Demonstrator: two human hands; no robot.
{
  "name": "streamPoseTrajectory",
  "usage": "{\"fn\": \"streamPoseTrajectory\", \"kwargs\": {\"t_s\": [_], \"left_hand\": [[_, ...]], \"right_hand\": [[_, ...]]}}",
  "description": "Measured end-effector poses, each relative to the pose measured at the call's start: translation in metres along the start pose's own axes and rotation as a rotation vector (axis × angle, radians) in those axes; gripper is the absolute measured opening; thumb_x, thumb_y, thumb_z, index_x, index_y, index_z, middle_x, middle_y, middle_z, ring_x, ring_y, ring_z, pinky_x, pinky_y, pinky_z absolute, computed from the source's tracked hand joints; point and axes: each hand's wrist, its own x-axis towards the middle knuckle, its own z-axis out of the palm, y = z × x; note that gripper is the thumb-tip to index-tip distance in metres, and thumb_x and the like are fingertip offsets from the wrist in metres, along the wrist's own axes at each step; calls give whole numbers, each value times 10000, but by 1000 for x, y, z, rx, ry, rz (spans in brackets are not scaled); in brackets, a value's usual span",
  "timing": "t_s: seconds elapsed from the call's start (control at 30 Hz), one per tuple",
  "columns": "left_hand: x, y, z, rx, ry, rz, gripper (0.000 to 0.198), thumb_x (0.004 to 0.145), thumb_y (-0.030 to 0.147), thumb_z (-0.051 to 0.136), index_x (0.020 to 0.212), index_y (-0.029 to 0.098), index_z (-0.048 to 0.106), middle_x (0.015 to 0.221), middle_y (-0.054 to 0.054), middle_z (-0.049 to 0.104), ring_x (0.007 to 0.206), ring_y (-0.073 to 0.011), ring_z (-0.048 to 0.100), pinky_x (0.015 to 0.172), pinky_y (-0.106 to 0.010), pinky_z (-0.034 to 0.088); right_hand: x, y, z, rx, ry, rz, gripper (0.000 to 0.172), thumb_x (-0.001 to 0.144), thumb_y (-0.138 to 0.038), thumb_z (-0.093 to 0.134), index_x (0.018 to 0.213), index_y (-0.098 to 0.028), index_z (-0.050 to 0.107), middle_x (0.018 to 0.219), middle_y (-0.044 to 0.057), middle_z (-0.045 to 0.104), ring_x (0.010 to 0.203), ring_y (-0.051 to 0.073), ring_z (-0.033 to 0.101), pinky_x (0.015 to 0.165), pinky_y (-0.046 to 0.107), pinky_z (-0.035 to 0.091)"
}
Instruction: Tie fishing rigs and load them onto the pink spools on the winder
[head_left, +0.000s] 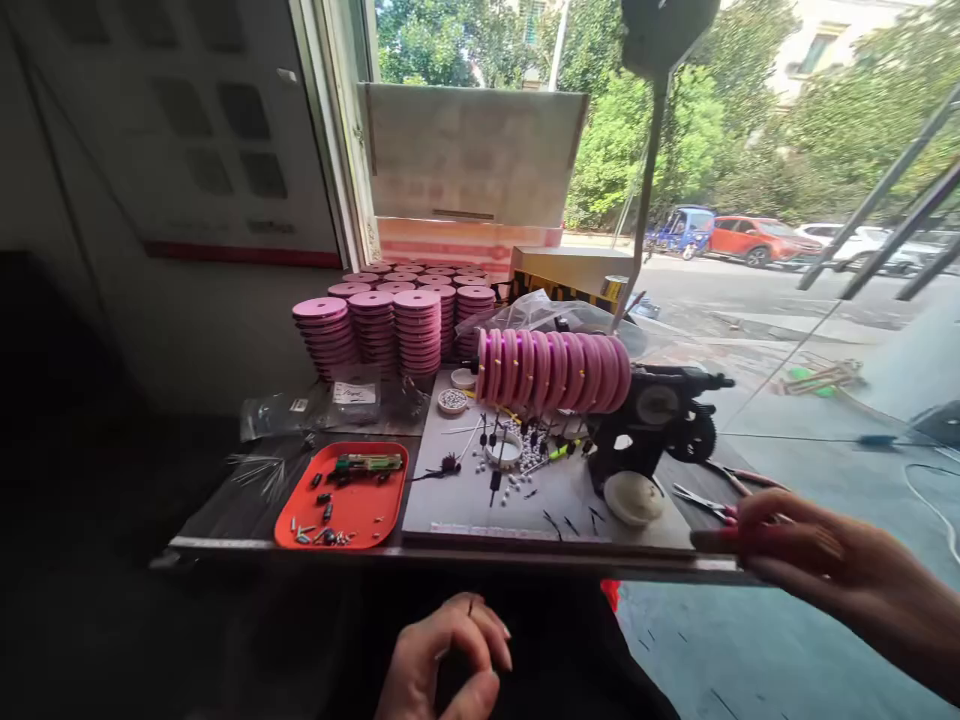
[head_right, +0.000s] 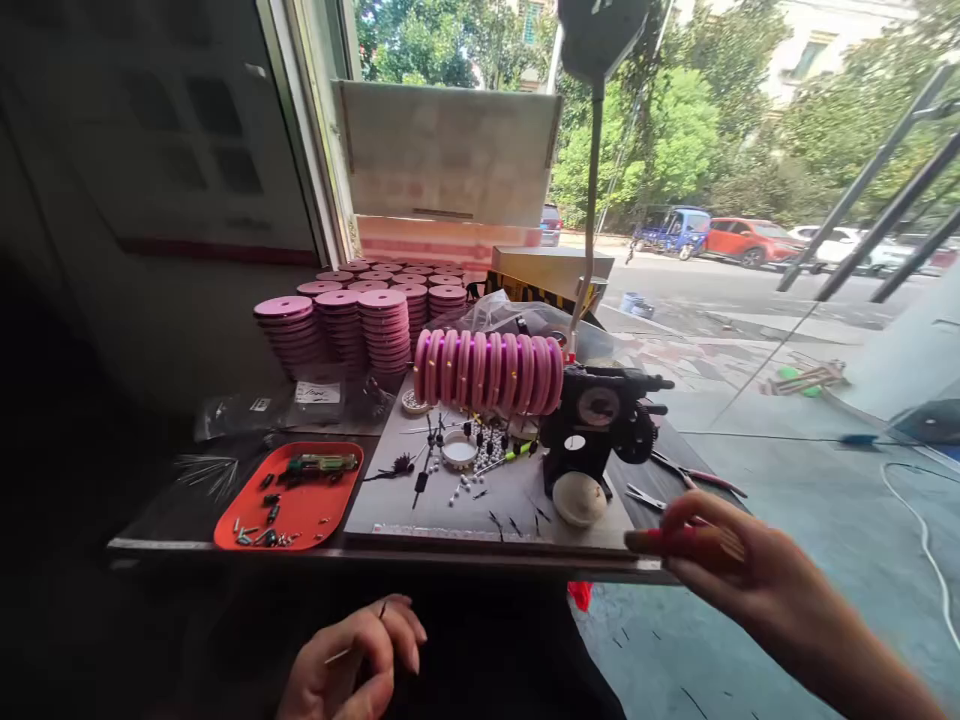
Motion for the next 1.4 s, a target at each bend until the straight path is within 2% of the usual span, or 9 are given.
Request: {"fn": "streamPoseTrajectory", "kwargs": {"t_s": [0.1, 0.2, 0.4, 0.5, 0.6, 0.7, 0.8, 0.97, 1.4], "left_hand": [[1, 6, -1, 120, -81, 77, 103, 770, 255, 527, 688, 206, 490, 692, -18, 601, 729, -177, 581, 765, -328, 423], [1, 15, -7, 390, -152, 155, 66, 749, 182, 520, 709, 203, 471, 706, -11, 599, 701, -154, 581, 827, -347, 400], [29, 53, -17, 932, -225, 374, 148, 644, 90, 511, 566, 184, 427, 516, 34, 477, 526, -117, 442, 697, -327, 393], [64, 68, -21, 594, -297, 74, 200, 653, 158, 481, 489, 192, 373, 479, 50, 356, 493, -111, 366, 709, -339, 387], [84, 58, -13, -47, 9, -169, 182, 654, 245, 424, 485, 210, 365, 478, 25, 340, 491, -144, 395, 543, -301, 403], [74, 34, 7, 75, 243, 65, 157, 683, 235, 447, 537, 206, 496, 591, -38, 551, 594, -193, 510, 616, -334, 424], [50, 20, 27, 296, 339, 163, 75, 648, 154, 545, 625, 210, 588, 732, -78, 633, 727, -238, 546, 702, -352, 398], [31, 19, 40, 438, 396, -34, 66, 647, 141, 529, 632, 204, 511, 668, -42, 549, 610, -189, 499, 564, -283, 372], [46, 15, 29, 410, 328, -252, 175, 641, 288, 634, 764, 179, 574, 720, -51, 617, 710, -237, 565, 663, -299, 424]], "right_hand": [[-12, -55, 14, 311, -29, -180, 162, 673, -403, 657, 769, -301, 575, 808, 12, 627, 641, 177, 637, 550, 233, 516], [0, -111, 44, 310, 10, -475, 166, 685, -322, 684, 795, -267, 572, 752, -7, 639, 611, 148, 610, 519, 213, 481], [40, -157, 66, -347, -400, -950, 102, 729, -101, 593, 743, -195, 554, 639, -15, 602, 534, 136, 538, 561, 257, 395], [54, -163, 50, -367, -672, -870, 87, 770, -108, 550, 757, -194, 558, 695, -11, 602, 613, 124, 555, 587, 224, 388], [59, -163, 39, -89, -770, -646, 101, 850, -172, 442, 818, -207, 530, 731, -32, 572, 630, 94, 522, 546, 175, 370], [52, -158, 48, 111, -704, -460, 70, 846, -192, 422, 854, -194, 492, 745, -26, 561, 647, 98, 510, 531, 167, 374], [44, -155, 72, 0, -592, -483, 222, 891, -313, 370, 803, -188, 531, 691, -10, 596, 604, 112, 532, 538, 196, 366], [44, -156, 106, -497, -292, -488, 501, 926, -355, 242, 639, -182, 615, 544, 56, 638, 506, 169, 601, 456, 236, 264], [58, -144, 130, -453, -60, -544, 402, 916, -380, 292, 750, -216, 619, 615, 24, 684, 562, 169, 650, 427, 210, 319]]}}
